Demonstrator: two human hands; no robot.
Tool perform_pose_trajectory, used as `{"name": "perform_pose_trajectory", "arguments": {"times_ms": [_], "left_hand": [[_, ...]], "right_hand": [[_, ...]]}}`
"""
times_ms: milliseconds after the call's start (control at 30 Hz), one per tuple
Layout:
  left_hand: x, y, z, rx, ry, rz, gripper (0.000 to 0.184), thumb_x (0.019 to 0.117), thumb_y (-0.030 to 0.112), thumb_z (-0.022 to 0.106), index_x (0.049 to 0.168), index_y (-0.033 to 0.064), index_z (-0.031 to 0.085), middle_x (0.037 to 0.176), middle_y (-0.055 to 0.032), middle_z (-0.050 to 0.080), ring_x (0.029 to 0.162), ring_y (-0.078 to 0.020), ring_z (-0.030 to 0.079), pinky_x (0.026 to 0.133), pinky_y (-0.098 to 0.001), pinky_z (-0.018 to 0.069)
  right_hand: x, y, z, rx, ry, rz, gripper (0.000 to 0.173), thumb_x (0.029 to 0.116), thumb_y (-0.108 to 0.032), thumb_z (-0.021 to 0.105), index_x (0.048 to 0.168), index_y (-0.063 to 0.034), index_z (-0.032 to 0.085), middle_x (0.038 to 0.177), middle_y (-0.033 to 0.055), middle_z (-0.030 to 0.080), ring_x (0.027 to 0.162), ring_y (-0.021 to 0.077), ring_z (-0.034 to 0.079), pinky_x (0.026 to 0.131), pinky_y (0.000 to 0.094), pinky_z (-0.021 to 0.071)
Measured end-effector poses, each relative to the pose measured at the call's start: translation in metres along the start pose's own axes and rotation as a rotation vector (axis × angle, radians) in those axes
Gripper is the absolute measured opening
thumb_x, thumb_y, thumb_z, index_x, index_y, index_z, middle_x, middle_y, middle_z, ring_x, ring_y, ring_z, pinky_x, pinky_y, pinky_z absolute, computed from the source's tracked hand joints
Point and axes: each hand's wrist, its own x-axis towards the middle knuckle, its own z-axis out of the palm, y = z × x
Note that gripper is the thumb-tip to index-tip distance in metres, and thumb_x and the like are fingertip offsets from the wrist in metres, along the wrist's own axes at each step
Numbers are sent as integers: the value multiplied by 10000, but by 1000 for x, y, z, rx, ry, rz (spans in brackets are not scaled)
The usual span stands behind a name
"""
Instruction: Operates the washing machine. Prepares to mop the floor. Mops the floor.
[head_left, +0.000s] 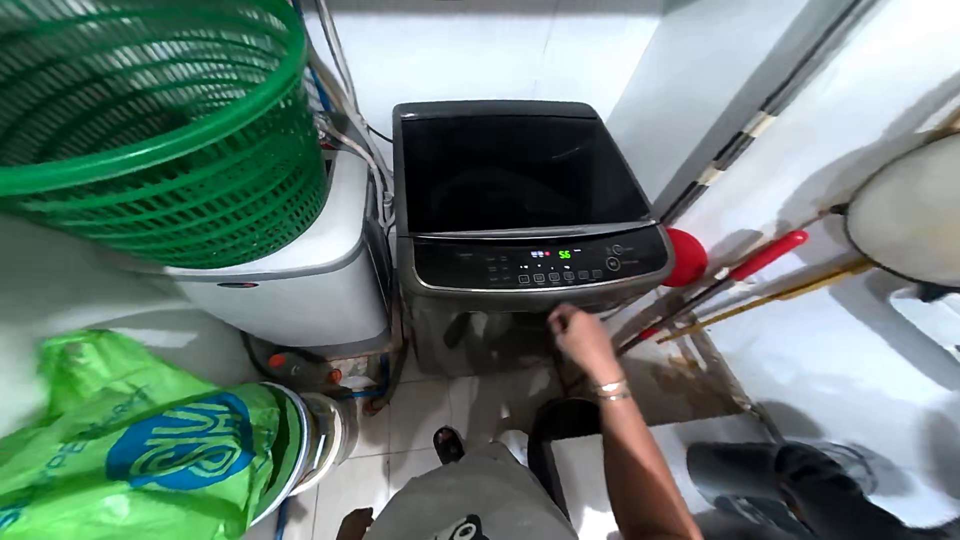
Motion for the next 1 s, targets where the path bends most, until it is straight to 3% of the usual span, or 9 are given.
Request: {"name": "perform_pose_trajectory", "arguments": {"times_ms": [133,267,367,433,633,733,767,867,1000], "left_hand": [[-81,66,-22,-286,-23,-115,399,1103,260,476,1302,-52,622,1240,-259,666,1107,-376,666,977,-543,513],[-108,66,-12,-475,59,-86,411,1081,271,515,1328,-43,609,1280,-282,644,1166,-416,644,1012,-581,498],[-136,54,7,-669,139,-122,433,1070,312,529,1360,-1,600,1260,-268,655,1128,-398,661,998,-569,510],[-167,38,21,-769,170,-166,434,1076,318,509,1374,13,593,1261,-256,655,1100,-374,670,989,-544,513],[-238,-73,127,-1186,303,-384,460,1068,324,530,1339,-41,603,1324,-259,630,1258,-350,608,1101,-526,449],[-288,-112,164,-1680,470,-441,404,1106,289,452,1318,-37,562,1043,-143,647,843,-174,615,797,-349,521],[-300,-129,177,-1740,472,-452,419,1108,306,442,1350,-19,547,1068,-147,659,840,-181,634,786,-354,532],[-332,-182,222,-1780,469,-504,498,1091,345,485,1437,-12,507,1340,-258,605,1152,-361,644,995,-516,507],[-368,-230,292,-1937,526,-700,470,1088,317,493,1419,-15,516,1316,-249,611,1118,-352,647,969,-510,513]], "right_hand": [[-9,-64,81,-160,-395,-269,396,1026,-363,598,1244,-42,678,1219,208,695,1185,390,647,1008,604,491],[-40,-122,184,-336,-769,-566,440,1069,-387,509,1191,-2,683,1203,226,686,1166,387,646,1007,592,488],[-73,-137,260,-577,-992,-728,410,1091,-291,442,1329,-1,607,1351,230,623,1264,381,603,1052,587,472],[-91,-135,304,-751,-1093,-790,445,1048,-253,528,1409,7,541,1400,244,591,1294,400,580,1057,612,463],[-77,-125,434,-962,-1134,-844,420,1071,-248,519,1363,45,591,1358,270,620,1261,384,611,1090,536,466],[-43,-119,446,-529,-1318,-1045,435,1072,-135,445,1202,274,518,1052,444,607,832,427,693,672,429,598],[-84,-146,434,-648,-1219,-602,428,1129,-147,371,1453,128,414,1408,330,509,1199,372,596,1029,436,495],[-141,-180,497,-516,-1016,-484,386,1115,-189,416,1376,64,546,1302,225,629,1092,240,650,961,370,536],[-278,-247,555,-727,-1074,-667,374,1113,-183,416,1331,85,559,1166,223,644,950,226,635,868,371,526]]}}
